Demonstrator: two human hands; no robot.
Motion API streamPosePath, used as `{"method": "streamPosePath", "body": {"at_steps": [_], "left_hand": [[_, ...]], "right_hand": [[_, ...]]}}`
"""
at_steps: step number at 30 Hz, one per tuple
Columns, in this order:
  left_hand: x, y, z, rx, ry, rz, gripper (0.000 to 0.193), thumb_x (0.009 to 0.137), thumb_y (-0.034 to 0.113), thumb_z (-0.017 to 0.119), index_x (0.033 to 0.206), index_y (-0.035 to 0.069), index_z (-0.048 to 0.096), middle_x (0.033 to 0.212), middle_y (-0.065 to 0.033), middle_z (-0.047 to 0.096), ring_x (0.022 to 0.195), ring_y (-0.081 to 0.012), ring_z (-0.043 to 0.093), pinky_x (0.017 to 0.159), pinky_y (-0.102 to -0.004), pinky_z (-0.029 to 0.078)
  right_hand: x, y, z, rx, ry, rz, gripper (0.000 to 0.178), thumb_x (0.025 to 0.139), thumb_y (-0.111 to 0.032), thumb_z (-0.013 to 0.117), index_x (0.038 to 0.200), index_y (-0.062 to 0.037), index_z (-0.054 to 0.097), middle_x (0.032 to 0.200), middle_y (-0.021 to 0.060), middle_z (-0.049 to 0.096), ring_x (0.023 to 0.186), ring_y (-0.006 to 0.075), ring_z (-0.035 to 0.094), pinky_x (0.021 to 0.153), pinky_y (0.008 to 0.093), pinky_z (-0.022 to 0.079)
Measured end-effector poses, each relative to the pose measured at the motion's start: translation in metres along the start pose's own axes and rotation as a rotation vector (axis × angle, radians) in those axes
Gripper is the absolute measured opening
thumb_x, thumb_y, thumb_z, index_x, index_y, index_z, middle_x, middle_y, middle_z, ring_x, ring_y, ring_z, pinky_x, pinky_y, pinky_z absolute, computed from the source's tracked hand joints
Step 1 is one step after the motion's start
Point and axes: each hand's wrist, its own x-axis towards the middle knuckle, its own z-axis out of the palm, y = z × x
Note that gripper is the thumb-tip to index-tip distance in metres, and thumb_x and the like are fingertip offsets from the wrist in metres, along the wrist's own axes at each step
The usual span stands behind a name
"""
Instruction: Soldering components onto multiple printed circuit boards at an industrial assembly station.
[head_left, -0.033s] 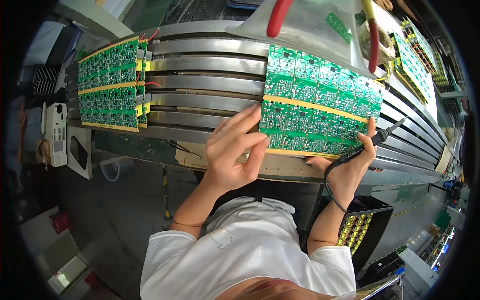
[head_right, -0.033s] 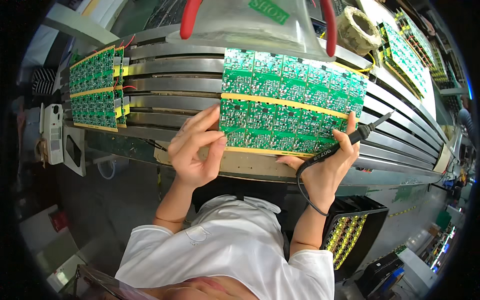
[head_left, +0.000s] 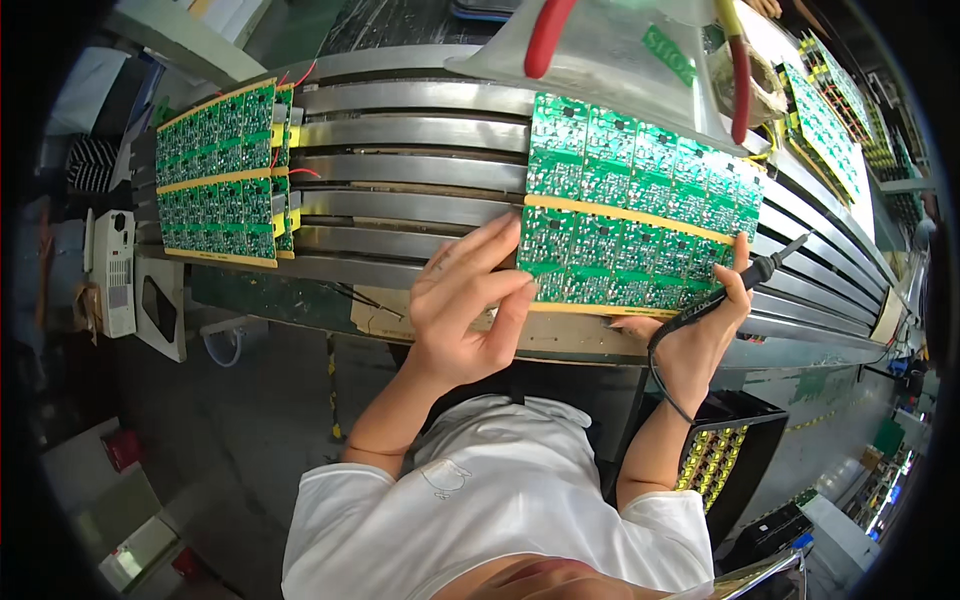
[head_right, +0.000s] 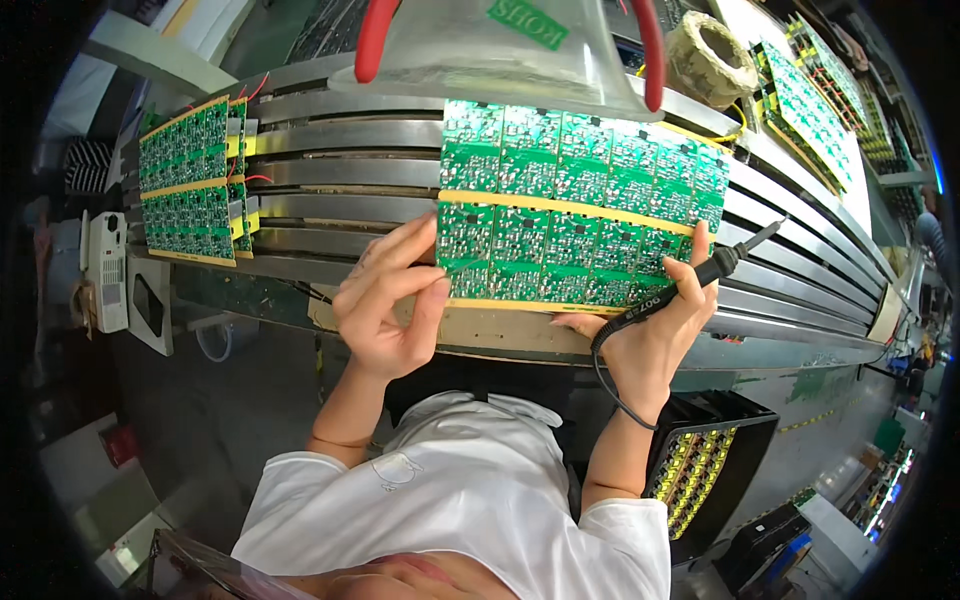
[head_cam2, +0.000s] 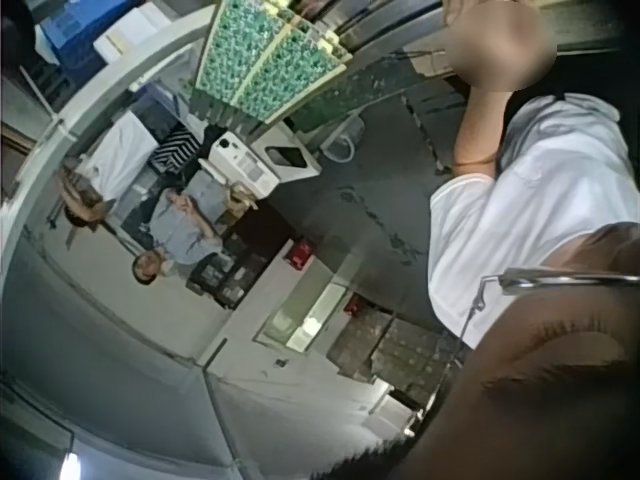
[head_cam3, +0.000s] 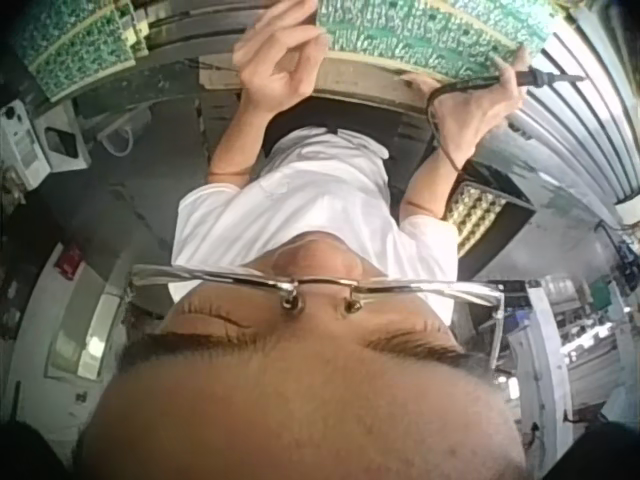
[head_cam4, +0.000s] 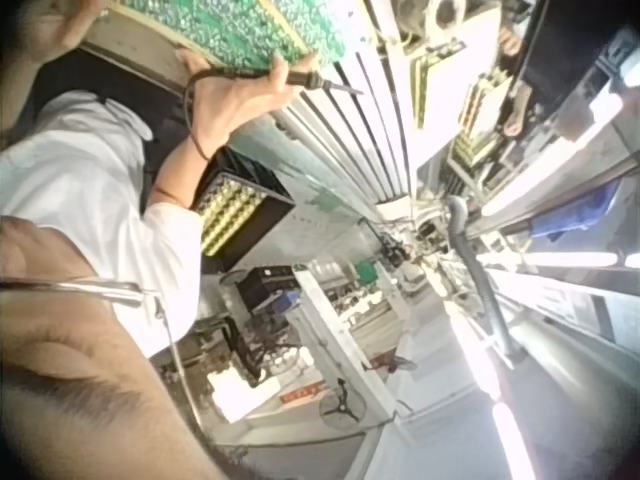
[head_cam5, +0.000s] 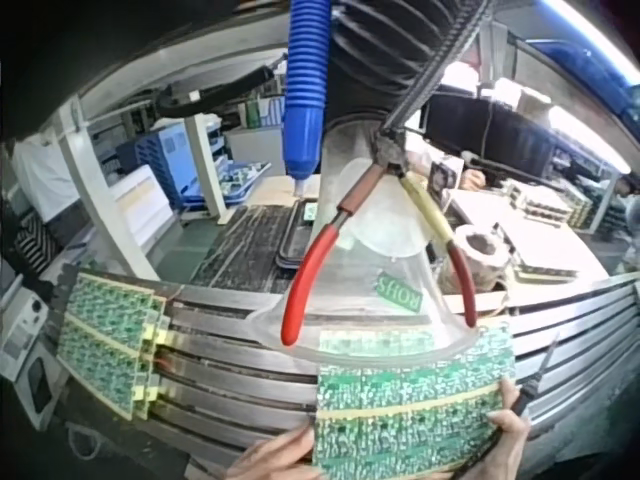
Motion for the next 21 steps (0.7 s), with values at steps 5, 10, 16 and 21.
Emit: {"method": "streamPosePath", "body": {"at_steps": [5, 10, 16, 21], "left_hand": [[0.002, 0.016, 0.001, -0.068, 0.008, 0.018, 0.016, 0.076, -0.002, 0.072, 0.089, 0.005, 0.066, 0.119, -0.0177, 0.073, 0.108, -0.0337, 0.071, 0.087, -0.0381, 0.053], [0.01, 0.032, 0.01, -0.215, -0.052, 0.057, 0.017, 0.077, -0.002, 0.072, 0.091, 0.005, 0.066, 0.116, -0.0165, 0.074, 0.104, -0.0338, 0.071, 0.088, -0.0383, 0.053], [0.02, 0.029, 0.014, -0.194, -0.078, 0.128, 0.015, 0.081, -0.003, 0.07, 0.093, 0.005, 0.065, 0.112, -0.0129, 0.075, 0.102, -0.0327, 0.069, 0.089, -0.0399, 0.053], [0.023, -0.002, 0.004, 0.001, 0.007, 0.002, 0.014, 0.081, -0.006, 0.067, 0.093, 0.003, 0.066, 0.102, -0.0092, 0.075, 0.1, -0.0302, 0.067, 0.091, -0.0394, 0.051]], "right_hand": [[0.006, 0.036, 0.0, 0.237, 0.068, -0.105, 0.1, 0.039, -0.038, 0.101, 0.115, -0.0187, 0.039, 0.154, 0.0158, 0.047, 0.134, 0.0388, 0.049, 0.11, 0.0486, 0.04], [0.0, 0.073, -0.018, 0.363, 0.182, -0.177, 0.093, 0.046, -0.037, 0.1, 0.111, -0.0185, 0.037, 0.146, 0.0152, 0.055, 0.132, 0.0383, 0.051, 0.11, 0.0498, 0.04], [-0.013, 0.104, -0.081, 0.216, 0.244, -0.221, 0.083, 0.058, -0.024, 0.095, 0.117, -0.0192, 0.037, 0.143, 0.0183, 0.055, 0.132, 0.0349, 0.053, 0.108, 0.0483, 0.043], [0.019, 0.15, -0.142, 0.067, 0.37, -0.211, 0.06, 0.078, -0.027, 0.083, 0.116, -0.0163, 0.038, 0.14, 0.0193, 0.057, 0.127, 0.0353, 0.056, 0.106, 0.046, 0.045]]}}
